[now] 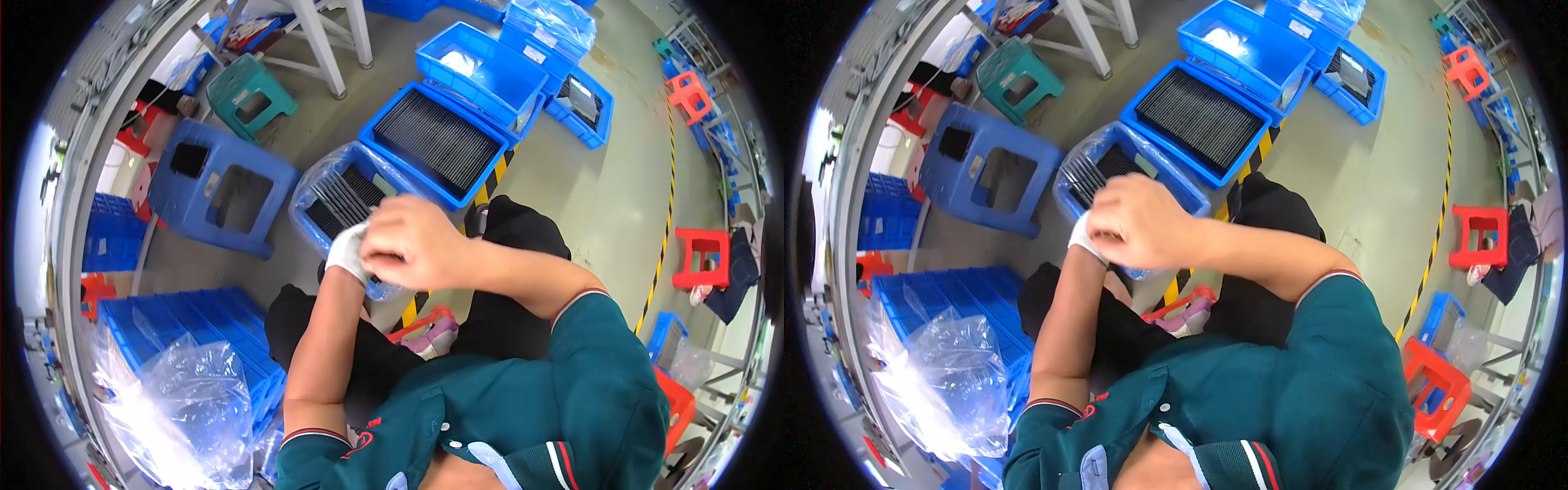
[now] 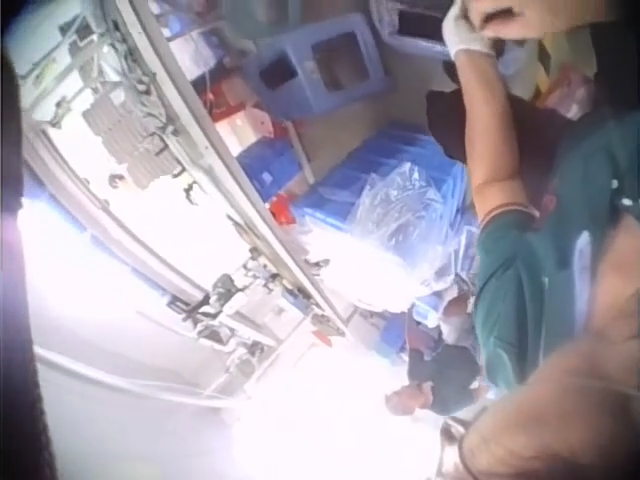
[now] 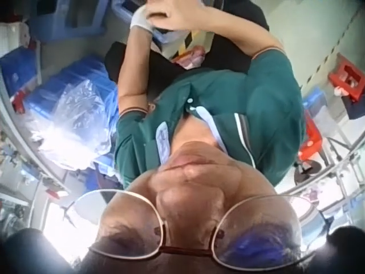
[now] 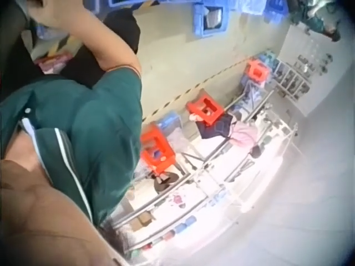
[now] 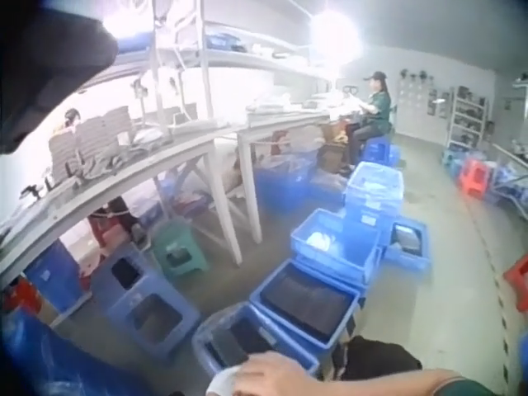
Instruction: Sorting thin metal rods and arranging them into partitioned trays on a factory floor.
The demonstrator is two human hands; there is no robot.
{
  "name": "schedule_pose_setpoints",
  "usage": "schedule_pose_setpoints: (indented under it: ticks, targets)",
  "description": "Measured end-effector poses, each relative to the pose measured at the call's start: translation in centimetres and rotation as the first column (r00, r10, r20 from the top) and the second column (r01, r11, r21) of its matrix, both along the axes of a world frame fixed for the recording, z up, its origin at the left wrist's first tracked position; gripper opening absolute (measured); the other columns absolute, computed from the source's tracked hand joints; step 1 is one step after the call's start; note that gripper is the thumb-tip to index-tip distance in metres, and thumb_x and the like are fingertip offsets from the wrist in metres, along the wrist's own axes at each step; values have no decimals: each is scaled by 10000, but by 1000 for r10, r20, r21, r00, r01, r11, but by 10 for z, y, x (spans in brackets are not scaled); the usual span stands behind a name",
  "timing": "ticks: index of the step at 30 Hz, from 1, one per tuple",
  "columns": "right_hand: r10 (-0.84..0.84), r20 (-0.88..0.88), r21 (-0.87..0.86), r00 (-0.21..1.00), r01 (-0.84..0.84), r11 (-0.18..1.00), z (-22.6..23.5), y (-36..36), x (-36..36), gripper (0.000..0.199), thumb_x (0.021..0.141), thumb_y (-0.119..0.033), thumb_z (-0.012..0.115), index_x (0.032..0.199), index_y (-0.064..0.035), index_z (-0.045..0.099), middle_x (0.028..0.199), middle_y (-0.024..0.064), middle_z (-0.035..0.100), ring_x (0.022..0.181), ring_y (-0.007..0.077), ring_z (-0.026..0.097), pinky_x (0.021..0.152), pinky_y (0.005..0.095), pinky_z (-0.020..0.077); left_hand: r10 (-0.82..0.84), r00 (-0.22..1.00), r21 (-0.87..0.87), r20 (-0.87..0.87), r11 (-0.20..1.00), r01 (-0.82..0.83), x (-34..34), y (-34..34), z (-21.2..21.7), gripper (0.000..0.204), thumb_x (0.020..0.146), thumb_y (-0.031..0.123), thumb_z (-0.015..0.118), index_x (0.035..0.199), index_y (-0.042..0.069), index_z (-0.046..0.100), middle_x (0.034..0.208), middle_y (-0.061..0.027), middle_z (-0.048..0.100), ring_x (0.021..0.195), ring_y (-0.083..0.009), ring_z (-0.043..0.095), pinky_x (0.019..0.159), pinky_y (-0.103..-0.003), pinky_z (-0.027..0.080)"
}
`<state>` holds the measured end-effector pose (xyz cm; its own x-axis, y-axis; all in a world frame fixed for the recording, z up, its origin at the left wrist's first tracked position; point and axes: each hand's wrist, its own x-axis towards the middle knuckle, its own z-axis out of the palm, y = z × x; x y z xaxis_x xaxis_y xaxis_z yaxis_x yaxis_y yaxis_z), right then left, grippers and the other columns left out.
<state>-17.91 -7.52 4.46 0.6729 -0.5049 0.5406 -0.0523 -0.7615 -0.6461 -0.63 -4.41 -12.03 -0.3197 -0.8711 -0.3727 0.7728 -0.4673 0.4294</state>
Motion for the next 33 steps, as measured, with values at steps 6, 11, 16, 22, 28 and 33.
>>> schedule_pose_setpoints:
  ticks: [6, 11, 16, 22, 28, 33]
  targets:
    - [-67, 21, 180, 998, 62, 982, -12, 16, -84, 119, 697, -61, 736, 760, -86, 638, 733, 27, 604, 686, 231, 567, 604, 351, 422, -242, 935, 603, 259, 797, 39, -47, -41, -10, 69, 876, 137, 612, 882, 78, 647, 712, -65, 602, 633, -229, 575, 633, -406, 510]
    - [-297, 19, 359, 955, 271, 893, -24, 24, -134, 125, 681, -78, 722, 785, -83, 653, 747, 77, 598, 706, 278, 576, 609, 373, 446, -507, 756, 567, 415, 794, 221, -83, -106, -55, 64, 862, 130, 626, 844, 68, 618, 689, -72, 583, 611, -232, 573, 595, -416, 499]
    - [-336, 125, 443, 934, 250, 861, -18, 9, -159, 160, 688, -75, 753, 824, -55, 670, 802, 70, 634, 720, 248, 597, 625, 353, 458, -650, 557, 509, 518, 757, 410, -125, -191, -109, 96, 845, 115, 662, 810, 50, 601, 693, -88, 605, 615, -237, 601, 570, -396, 505]
    - [-352, 191, 562, 916, 191, 805, -22, -10, -187, 199, 703, -74, 780, 884, -34, 707, 804, 51, 628, 701, 201, 573, 611, 308, 426, -652, 375, 517, 659, 755, 404, -194, -266, -165, 234, 802, 66, 689, 991, 8, 564, 731, -174, 634, 608, -281, 611, 528, -445, 484]
    - [-368, 230, 693, 901, 114, 712, -33, -20, -204, 202, 733, -65, 774, 923, -28, 717, 855, 62, 639, 743, 191, 571, 626, 304, 424, -743, 58, 573, 667, 560, 598, -233, -308, -225, 109, 833, 68, 669, 885, 1, 601, 718, -147, 638, 576, -275, 600, 536, -429, 488]
    - [-382, 206, 690, 901, 143, 710, -37, -35, -215, 166, 774, -56, 718, 932, -8, 697, 888, 111, 621, 767, 235, 575, 652, 335, 442, -549, -452, 653, 703, 245, 717, -276, -324, -229, 297, 889, 270, 596, 1045, 29, 670, 909, -136, 687, 762, -279, 644, 737, -435, 495]
